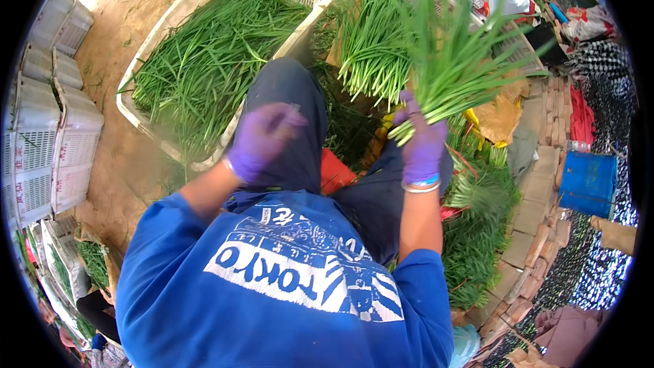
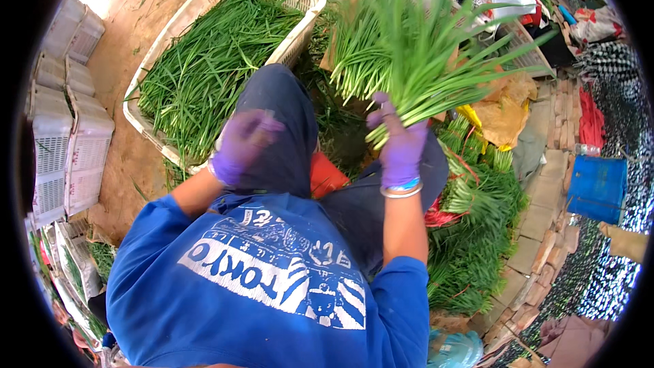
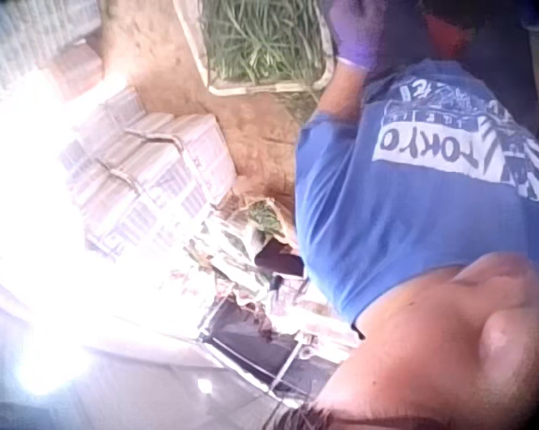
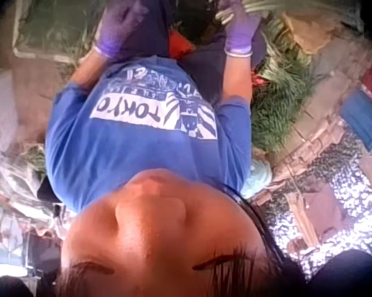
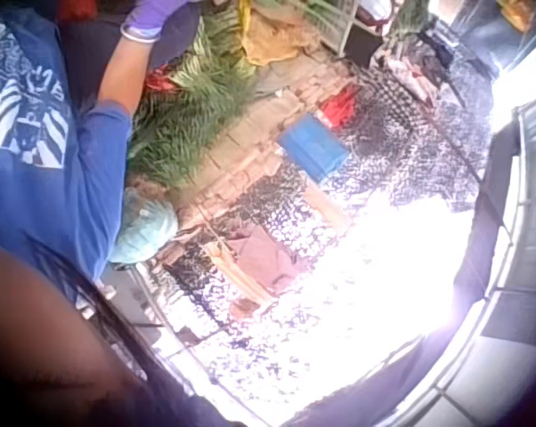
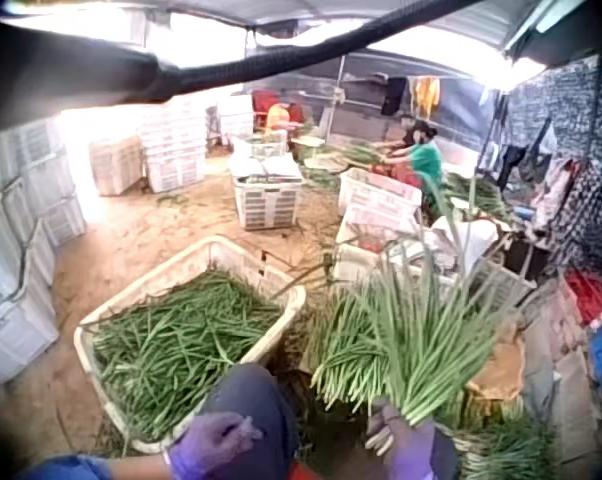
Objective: The person sorts through green chives, gathers them into a bundle, aligns the roots, and secures the bundle with a red tie.
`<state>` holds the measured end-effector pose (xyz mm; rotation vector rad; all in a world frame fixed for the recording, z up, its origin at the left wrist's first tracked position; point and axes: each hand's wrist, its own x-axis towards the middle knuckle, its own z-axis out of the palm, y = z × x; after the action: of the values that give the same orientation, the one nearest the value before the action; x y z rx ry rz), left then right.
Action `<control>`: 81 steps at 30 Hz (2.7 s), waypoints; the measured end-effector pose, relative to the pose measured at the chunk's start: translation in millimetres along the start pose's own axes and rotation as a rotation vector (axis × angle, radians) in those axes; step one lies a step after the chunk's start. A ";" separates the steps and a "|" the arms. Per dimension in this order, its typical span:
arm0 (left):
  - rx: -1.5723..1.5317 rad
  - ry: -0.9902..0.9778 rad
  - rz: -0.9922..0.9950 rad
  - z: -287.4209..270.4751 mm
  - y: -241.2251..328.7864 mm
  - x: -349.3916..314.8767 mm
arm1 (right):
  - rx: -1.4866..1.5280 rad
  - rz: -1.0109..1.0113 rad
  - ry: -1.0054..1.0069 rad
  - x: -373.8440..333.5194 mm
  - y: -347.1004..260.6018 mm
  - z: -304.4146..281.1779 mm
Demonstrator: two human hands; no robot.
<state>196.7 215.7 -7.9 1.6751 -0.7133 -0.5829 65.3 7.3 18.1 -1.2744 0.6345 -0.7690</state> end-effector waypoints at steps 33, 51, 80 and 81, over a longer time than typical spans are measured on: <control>-0.746 -0.447 -0.729 167.4 -114.4 193.8 | 0.322 0.790 -0.103 104.1 132.9 -74.4; -0.418 -0.416 -0.530 146.7 -95.6 208.0 | 0.360 0.852 -0.125 95.9 139.4 -64.0; -0.288 -0.357 -0.164 115.3 -13.3 128.1 | 0.881 0.377 -0.716 88.0 81.4 -43.8; -0.313 -0.358 -0.218 119.6 -22.4 125.3 | 0.764 0.383 -0.701 82.6 83.2 -40.4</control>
<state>201.8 47.8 -55.5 1.3776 -0.6542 -1.1104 96.0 -73.1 -71.3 -0.6047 -0.0187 -0.1636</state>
